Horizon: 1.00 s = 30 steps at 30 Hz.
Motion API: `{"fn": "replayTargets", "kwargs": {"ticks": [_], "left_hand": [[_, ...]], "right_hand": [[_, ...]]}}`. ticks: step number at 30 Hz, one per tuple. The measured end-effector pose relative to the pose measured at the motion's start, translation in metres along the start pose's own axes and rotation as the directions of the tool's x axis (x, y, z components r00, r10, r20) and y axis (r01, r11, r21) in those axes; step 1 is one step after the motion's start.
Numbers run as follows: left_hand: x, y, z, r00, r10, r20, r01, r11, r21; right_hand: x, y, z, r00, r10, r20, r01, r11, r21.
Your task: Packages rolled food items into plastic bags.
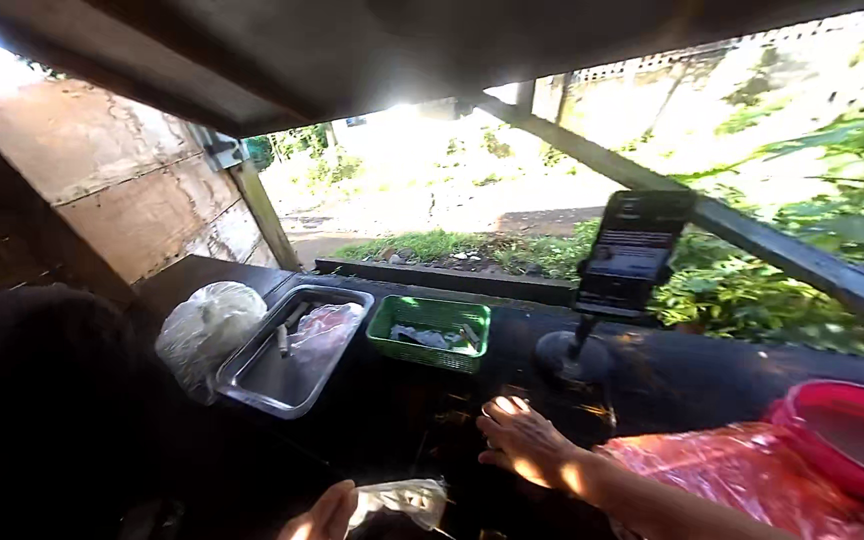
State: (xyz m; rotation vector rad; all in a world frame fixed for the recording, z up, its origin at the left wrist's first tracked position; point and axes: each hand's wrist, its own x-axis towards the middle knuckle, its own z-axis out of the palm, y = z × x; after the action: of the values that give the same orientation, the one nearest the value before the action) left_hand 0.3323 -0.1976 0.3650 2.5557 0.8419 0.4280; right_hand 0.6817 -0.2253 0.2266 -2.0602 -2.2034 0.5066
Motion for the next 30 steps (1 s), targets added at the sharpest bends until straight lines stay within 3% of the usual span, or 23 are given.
{"fn": "replayTargets", "kwargs": {"ticks": [6, 9, 12, 15, 16, 17, 20, 23, 25, 27, 30], "left_hand": [[0.048, 0.051, 0.045, 0.988, 0.14, 0.061, -0.122, 0.966, -0.23], [0.057, 0.065, 0.064, 0.972, 0.205, 0.113, -0.167, 0.946, -0.278], [0.059, 0.077, 0.073, 0.96, 0.251, 0.124, -0.207, 0.935, -0.288], [0.062, 0.076, 0.087, 0.973, 0.228, 0.035, -0.212, 0.943, -0.255], [0.065, 0.071, 0.094, 0.982, 0.186, -0.016, -0.184, 0.954, -0.237], [0.07, 0.064, 0.101, 0.99, 0.129, -0.065, -0.141, 0.963, -0.229], [0.09, 0.032, 0.114, 0.991, -0.053, -0.124, 0.018, 0.965, -0.263], [0.11, -0.006, 0.116, 0.971, -0.232, 0.054, 0.232, 0.878, -0.419], [0.12, -0.032, 0.121, 0.939, -0.308, 0.152, 0.344, 0.839, -0.423], [0.126, -0.053, 0.131, 0.918, -0.368, 0.147, 0.396, 0.86, -0.322], [0.125, -0.062, 0.142, 0.928, -0.369, -0.055, 0.365, 0.928, -0.068]], "right_hand": [[-0.029, 0.03, -0.009, 0.99, 0.137, 0.026, -0.138, 0.989, 0.048], [-0.046, 0.037, -0.013, 0.979, 0.163, -0.126, -0.118, 0.946, 0.301], [-0.061, 0.03, -0.018, 0.955, 0.161, -0.248, 0.071, 0.689, 0.721], [-0.065, 0.029, -0.016, 0.997, 0.043, -0.064, 0.052, 0.243, 0.969], [-0.064, 0.03, -0.015, 1.0, -0.012, -0.001, 0.003, 0.154, 0.988], [-0.063, 0.027, -0.016, 0.999, -0.021, 0.047, -0.044, 0.136, 0.99], [-0.057, 0.014, -0.028, 0.984, 0.124, 0.125, -0.151, 0.221, 0.964], [-0.045, 0.016, -0.027, 0.977, 0.194, 0.09, -0.148, 0.306, 0.94], [-0.035, 0.02, -0.027, 0.974, 0.215, 0.076, -0.155, 0.382, 0.911], [-0.027, 0.023, -0.029, 0.97, 0.229, 0.079, -0.183, 0.48, 0.858], [-0.023, 0.026, -0.037, 0.983, 0.183, -0.006, -0.119, 0.663, 0.739]]}}
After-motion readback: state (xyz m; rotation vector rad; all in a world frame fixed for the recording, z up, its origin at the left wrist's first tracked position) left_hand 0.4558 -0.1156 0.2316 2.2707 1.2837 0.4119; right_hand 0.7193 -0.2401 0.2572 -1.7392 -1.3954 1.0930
